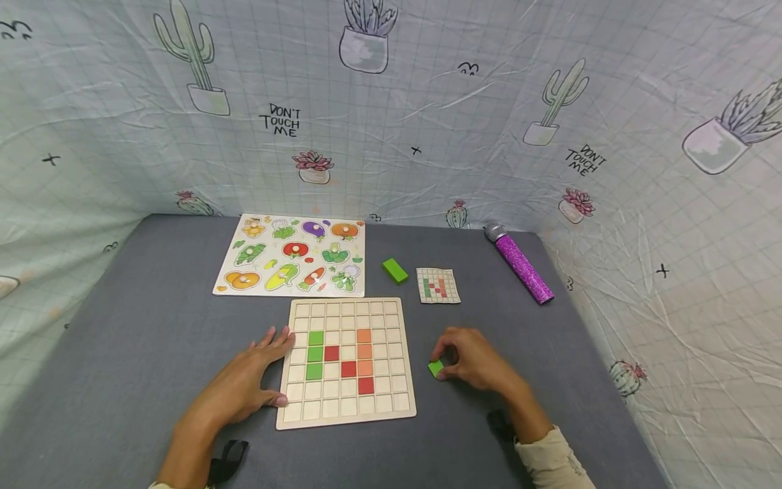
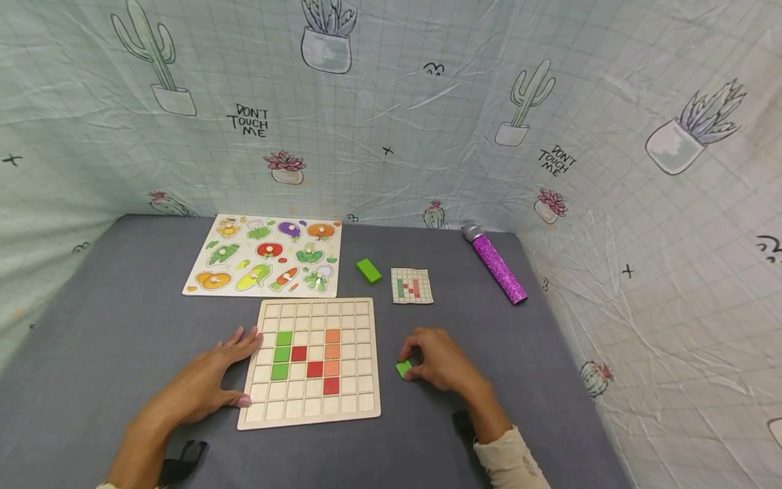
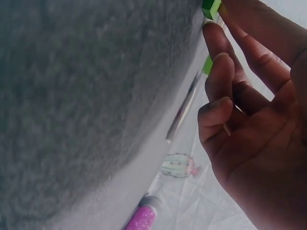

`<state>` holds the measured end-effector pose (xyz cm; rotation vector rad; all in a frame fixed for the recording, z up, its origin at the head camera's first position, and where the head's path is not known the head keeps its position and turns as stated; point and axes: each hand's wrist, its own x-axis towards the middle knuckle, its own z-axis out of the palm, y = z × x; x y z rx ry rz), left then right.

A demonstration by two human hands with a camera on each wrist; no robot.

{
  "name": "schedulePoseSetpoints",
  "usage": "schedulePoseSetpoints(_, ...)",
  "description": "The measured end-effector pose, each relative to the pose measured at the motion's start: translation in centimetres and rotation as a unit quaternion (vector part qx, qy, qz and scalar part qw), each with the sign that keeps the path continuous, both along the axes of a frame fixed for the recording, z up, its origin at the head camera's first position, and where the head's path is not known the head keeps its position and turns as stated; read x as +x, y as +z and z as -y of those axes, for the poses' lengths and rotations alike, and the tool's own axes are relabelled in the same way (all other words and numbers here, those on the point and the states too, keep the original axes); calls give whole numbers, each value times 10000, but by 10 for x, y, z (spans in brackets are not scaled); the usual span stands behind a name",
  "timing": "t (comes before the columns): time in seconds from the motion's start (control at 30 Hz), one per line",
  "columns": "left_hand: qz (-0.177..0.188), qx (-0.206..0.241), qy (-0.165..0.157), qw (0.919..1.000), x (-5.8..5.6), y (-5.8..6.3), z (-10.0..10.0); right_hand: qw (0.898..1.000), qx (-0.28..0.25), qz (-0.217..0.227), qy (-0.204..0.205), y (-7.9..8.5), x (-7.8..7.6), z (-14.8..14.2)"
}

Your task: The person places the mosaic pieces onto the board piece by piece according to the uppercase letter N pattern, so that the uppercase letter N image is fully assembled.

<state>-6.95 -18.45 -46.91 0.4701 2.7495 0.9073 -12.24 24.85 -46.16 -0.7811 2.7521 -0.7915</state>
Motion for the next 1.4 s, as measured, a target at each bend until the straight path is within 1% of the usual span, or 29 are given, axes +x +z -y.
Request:
schedulePoseSetpoints(0.17, -23, -32, 28, 10000, 0, -1, 0, 9999, 62, -12, 151, -1, 1, 6)
schedulePoseSetpoints(0.27, -24, -54, 31, 10000, 0, -1, 0, 9996, -76, 117, 246, -1, 1, 9)
schedulePoseSetpoints(0.43, 9, -69, 30, 10000, 0, -2, 1, 9983, -332, 378, 286, 0, 3, 14)
schedulePoseSetpoints(0.7, 7, -72, -3, 10000, 0, -2, 2, 9963, -591, 520, 348, 6, 6, 21)
schedulePoseSetpoints(0.9, 79, -65, 16, 9999, 0, -2, 1, 9943, -797, 644, 307, 8, 8, 30)
schedulePoseSetpoints(1.13, 26, -91, 17, 10000, 0, -1, 1, 9930, -974, 641, 206, 9, 13, 46)
schedulePoseSetpoints(1.4, 4, -64, -4, 10000, 0, 0, 1, 9930, -984, 626, 182, 11, 15, 68)
